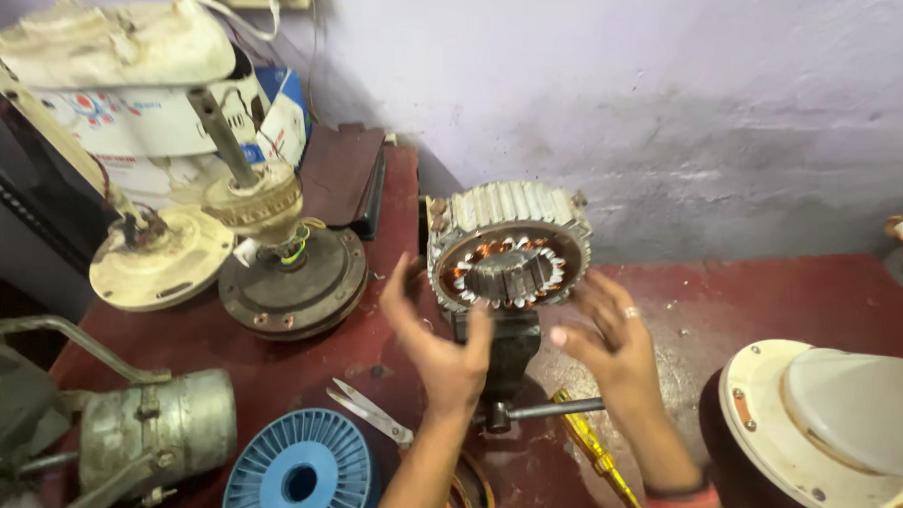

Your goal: The person uses a yellow-handled screwdriver to pry and adjust copper windings inside a motor stator held in a bench vise. The person repeatedly rotates the stator and continues prying at different winding sections throughout the clip.

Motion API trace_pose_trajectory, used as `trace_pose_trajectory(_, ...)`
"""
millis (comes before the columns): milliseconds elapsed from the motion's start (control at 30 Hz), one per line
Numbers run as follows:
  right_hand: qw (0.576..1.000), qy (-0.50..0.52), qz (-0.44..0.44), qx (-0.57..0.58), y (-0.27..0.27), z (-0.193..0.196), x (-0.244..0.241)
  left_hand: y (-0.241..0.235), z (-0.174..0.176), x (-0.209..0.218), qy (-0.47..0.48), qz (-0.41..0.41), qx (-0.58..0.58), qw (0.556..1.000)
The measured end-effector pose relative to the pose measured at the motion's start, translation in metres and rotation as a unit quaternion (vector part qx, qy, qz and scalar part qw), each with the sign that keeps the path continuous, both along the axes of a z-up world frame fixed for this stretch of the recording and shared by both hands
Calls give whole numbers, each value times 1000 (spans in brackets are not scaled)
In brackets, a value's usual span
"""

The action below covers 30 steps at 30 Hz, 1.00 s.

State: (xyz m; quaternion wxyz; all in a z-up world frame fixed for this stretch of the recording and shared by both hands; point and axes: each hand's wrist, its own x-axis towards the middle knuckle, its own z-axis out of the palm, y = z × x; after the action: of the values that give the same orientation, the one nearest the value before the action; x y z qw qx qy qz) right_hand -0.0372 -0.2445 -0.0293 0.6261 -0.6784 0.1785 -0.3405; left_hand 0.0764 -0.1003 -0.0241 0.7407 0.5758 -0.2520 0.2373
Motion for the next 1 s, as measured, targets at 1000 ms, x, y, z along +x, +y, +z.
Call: trace_pose_trajectory(1000, 945, 229, -178, -149, 52, 33, 8, 13, 10, 1, -234, -49, 262, 935)
